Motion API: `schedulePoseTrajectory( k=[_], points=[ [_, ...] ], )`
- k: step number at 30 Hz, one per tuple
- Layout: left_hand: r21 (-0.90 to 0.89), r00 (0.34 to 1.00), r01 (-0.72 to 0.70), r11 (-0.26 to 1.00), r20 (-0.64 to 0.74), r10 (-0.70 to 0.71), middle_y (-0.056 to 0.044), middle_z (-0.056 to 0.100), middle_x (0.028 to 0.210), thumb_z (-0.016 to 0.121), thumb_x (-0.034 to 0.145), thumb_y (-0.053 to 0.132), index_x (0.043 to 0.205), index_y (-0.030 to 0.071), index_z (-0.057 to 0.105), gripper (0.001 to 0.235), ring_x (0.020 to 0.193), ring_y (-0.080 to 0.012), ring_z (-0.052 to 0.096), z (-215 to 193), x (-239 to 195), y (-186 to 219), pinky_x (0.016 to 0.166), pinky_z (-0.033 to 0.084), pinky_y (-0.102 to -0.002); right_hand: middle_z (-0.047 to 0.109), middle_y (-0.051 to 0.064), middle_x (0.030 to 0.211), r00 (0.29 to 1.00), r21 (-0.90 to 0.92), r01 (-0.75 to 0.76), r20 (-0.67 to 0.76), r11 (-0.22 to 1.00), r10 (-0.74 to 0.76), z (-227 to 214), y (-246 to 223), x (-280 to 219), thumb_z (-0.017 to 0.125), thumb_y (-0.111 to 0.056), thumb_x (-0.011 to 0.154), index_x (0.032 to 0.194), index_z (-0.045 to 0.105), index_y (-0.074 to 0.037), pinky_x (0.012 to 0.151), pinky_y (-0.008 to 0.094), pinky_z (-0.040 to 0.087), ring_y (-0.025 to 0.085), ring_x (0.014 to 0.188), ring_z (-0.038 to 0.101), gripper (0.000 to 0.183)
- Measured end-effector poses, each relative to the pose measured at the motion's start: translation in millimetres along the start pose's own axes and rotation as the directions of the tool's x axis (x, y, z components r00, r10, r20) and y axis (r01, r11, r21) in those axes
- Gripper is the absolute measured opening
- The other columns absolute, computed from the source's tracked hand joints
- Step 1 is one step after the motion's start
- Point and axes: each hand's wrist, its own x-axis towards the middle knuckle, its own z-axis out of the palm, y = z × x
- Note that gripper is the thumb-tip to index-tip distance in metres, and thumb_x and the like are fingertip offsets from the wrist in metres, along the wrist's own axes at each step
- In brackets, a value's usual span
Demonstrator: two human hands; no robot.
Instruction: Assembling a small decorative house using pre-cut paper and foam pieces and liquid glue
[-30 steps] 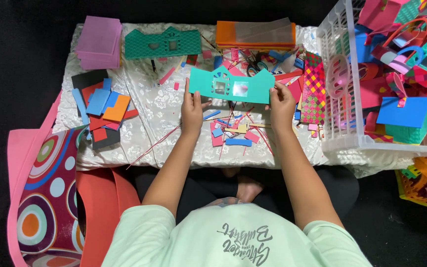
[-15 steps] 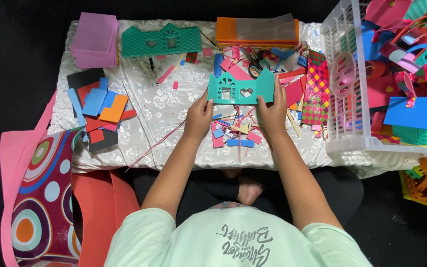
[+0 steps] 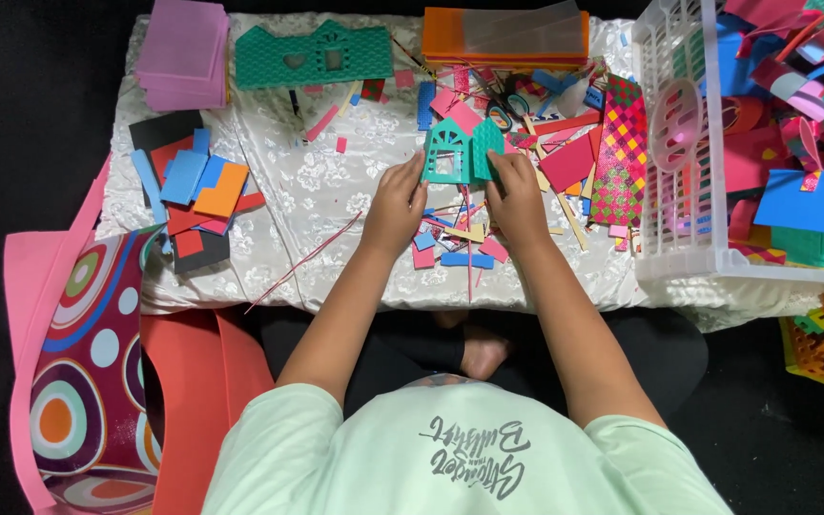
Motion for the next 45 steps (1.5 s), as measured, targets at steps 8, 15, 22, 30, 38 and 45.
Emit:
schedulePoseTrajectory(
  k=[8,15,22,30,38,45],
  points=[
    [0.0,0.992,-0.092,0.996,-0.092,0.091,-0.016,0.063,0.135,0.055,0.108,0.019,0.146,0.004,0.055,0.042,0.129,-0.0313,0.057,-2,-2,-3,0.11,0.046,-0.043,0.055,0.016,0.115,0.976,0.263,-0.065,-0.186,0.963,0.117,-8,5,-3,0.063,0.004,0.1,0.139,0.054,-0.003,0.084,0.044,0.06,0.036,0.103,0.062,0.04],
    [0.097,0.991,-0.101,0.99,-0.083,0.109,-0.015,0.068,0.131,0.059,0.106,0.022,0.142,0.005,0.061,0.039,0.122,-0.0294,0.064,5,-4,-15,0.108,0.045,-0.044,0.055,0.02,0.119,0.975,0.372,-0.125,-0.125,0.92,0.183,-6,2,-7,0.06,-0.003,0.103,0.139,0.049,-0.004,0.083,0.05,0.061,0.044,0.104,0.067,0.037],
    [-0.008,0.987,-0.138,0.99,-0.079,0.137,-0.018,0.065,0.138,0.061,0.104,0.015,0.144,0.005,0.058,0.041,0.122,-0.0341,0.065,-1,-7,-1,0.104,0.051,-0.044,0.054,0.025,0.13,0.988,0.396,-0.076,-0.093,0.915,0.122,-3,3,-9,0.062,-0.002,0.103,0.141,0.042,-0.004,0.089,0.059,0.057,0.055,0.117,0.059,0.043],
    [-0.03,0.983,-0.167,0.985,-0.078,0.165,-0.016,0.066,0.137,0.059,0.106,0.014,0.152,0.012,0.051,0.047,0.117,-0.0332,0.068,3,-14,-3,0.097,0.057,-0.043,0.051,0.029,0.136,0.994,0.359,-0.045,-0.079,0.932,0.078,0,6,-12,0.065,-0.003,0.103,0.144,0.037,-0.002,0.09,0.062,0.056,0.06,0.12,0.054,0.05],
    [-0.008,0.955,-0.282,0.959,-0.103,0.28,-0.014,0.072,0.125,0.062,0.102,0.009,0.155,0.013,0.046,0.056,0.095,-0.0301,0.074,19,-17,-28,0.078,0.062,-0.038,0.05,0.029,0.141,0.999,0.423,-0.016,-0.033,0.906,0.033,11,18,-19,0.07,-0.004,0.1,0.142,0.032,-0.001,0.09,0.057,0.057,0.055,0.126,0.053,0.056],
    [-0.024,0.927,-0.374,0.927,-0.006,0.374,-0.005,0.06,0.146,0.061,0.103,0.009,0.156,0.02,0.044,0.056,0.124,-0.0208,0.066,5,-10,3,0.098,0.057,-0.032,0.051,0.031,0.141,0.995,0.431,-0.044,0.098,0.901,0.002,13,20,-21,0.065,-0.003,0.101,0.141,0.027,-0.004,0.085,0.05,0.063,0.051,0.11,0.065,0.055]
  ],
)
